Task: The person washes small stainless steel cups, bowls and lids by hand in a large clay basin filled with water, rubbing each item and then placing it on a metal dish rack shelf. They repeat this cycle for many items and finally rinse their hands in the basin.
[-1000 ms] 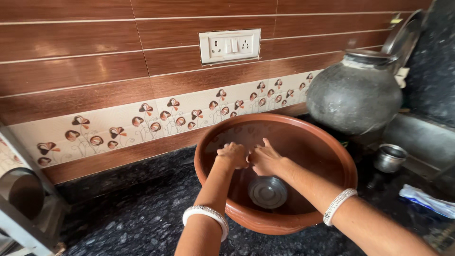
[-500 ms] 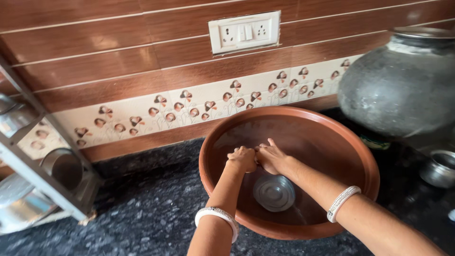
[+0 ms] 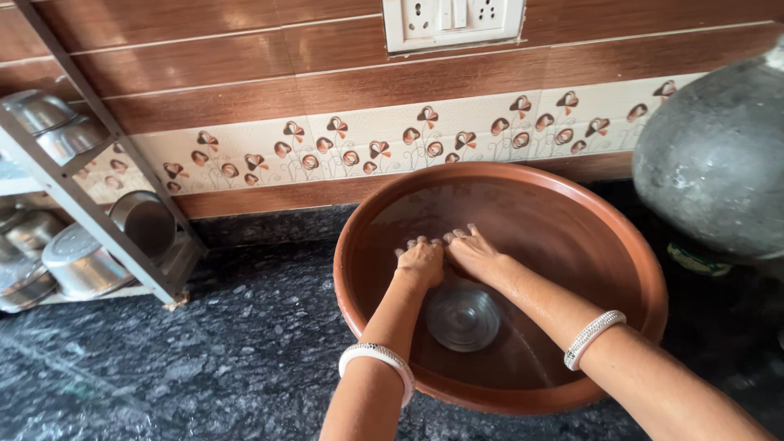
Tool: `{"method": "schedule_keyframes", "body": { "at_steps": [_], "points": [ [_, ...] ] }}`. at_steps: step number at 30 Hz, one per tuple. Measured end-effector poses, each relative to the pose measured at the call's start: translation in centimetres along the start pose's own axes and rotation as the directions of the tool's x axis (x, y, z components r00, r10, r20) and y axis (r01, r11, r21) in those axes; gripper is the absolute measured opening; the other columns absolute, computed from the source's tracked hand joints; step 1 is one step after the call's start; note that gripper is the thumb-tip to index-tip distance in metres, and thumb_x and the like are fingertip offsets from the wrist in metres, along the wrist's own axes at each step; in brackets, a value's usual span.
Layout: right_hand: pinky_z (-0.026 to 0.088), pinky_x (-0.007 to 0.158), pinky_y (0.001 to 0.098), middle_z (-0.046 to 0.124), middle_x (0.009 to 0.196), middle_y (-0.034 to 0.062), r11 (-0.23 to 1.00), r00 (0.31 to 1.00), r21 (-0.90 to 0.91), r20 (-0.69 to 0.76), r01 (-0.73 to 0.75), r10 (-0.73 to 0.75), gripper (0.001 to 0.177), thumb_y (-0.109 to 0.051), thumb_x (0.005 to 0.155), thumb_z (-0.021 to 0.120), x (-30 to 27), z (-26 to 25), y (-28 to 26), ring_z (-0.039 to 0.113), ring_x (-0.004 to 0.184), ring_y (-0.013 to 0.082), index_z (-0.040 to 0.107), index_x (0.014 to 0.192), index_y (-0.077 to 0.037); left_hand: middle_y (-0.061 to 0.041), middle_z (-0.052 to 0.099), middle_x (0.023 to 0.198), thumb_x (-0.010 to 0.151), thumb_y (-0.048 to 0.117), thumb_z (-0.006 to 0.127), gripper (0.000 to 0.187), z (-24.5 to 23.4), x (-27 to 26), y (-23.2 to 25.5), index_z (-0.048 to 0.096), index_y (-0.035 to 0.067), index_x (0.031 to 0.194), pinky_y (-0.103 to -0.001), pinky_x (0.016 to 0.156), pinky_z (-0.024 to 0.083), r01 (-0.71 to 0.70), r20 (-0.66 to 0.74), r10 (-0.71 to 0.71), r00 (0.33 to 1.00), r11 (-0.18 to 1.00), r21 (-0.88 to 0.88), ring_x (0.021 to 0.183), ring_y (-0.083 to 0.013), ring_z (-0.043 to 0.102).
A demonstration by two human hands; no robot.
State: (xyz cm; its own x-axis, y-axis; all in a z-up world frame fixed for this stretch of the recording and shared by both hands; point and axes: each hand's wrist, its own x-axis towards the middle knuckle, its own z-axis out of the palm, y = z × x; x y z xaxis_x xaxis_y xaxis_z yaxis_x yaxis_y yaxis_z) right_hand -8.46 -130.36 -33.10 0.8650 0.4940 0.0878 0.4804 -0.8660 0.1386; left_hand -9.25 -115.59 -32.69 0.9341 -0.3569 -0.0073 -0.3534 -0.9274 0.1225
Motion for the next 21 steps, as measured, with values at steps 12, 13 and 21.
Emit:
{"method": "schedule_keyframes", "body": {
  "at_steps": [12,13,21],
  "points": [
    [0.042,0.1,0.0465,0.063,0.111,0.0086,0.957,0.989,-0.288,-0.145,-0.029,-0.013,0.024,-0.02,0.101,0.044,1.4,4.0,-0.8,0.057,0.111,0.0281,0.06,0.115,-0.01,-0.015,0.058,0.138,0.084,0.023,0.072,0.053,1.5,-0.6,-0.6,0.058,0.008,0.133,-0.052,0.102,0.048,0.054,-0.118,-0.059,0.991,0.998,-0.045,0.13,-0.0334,0.054],
    [0.043,0.1,0.0459,0.063,0.111,0.0084,0.996,0.987,-0.019,-0.138,-0.091,0.088,0.022,-0.02,0.101,0.043,1.3,4.2,-1.0,0.057,0.11,0.0281,0.061,0.111,-0.011,-0.015,0.059,0.137,0.084,0.024,0.072,0.051,1.8,-0.8,-0.8,0.059,0.009,0.131,-0.051,0.103,0.048,0.052,-0.117,-0.059,0.991,0.997,-0.065,0.13,-0.033,0.055],
    [0.054,0.095,0.0408,0.066,0.12,0.0113,0.974,0.973,0.144,0.173,-0.177,0.152,0.023,-0.017,0.103,0.048,2.0,5.2,-1.6,0.064,0.109,0.0272,0.064,0.118,-0.009,-0.012,0.064,0.13,0.086,0.018,0.066,0.036,3.1,-0.1,-1.6,0.067,0.014,0.122,-0.047,0.099,0.05,0.1,-0.106,-0.109,0.988,0.992,-0.08,0.124,-0.0334,0.058]
  ]
}}
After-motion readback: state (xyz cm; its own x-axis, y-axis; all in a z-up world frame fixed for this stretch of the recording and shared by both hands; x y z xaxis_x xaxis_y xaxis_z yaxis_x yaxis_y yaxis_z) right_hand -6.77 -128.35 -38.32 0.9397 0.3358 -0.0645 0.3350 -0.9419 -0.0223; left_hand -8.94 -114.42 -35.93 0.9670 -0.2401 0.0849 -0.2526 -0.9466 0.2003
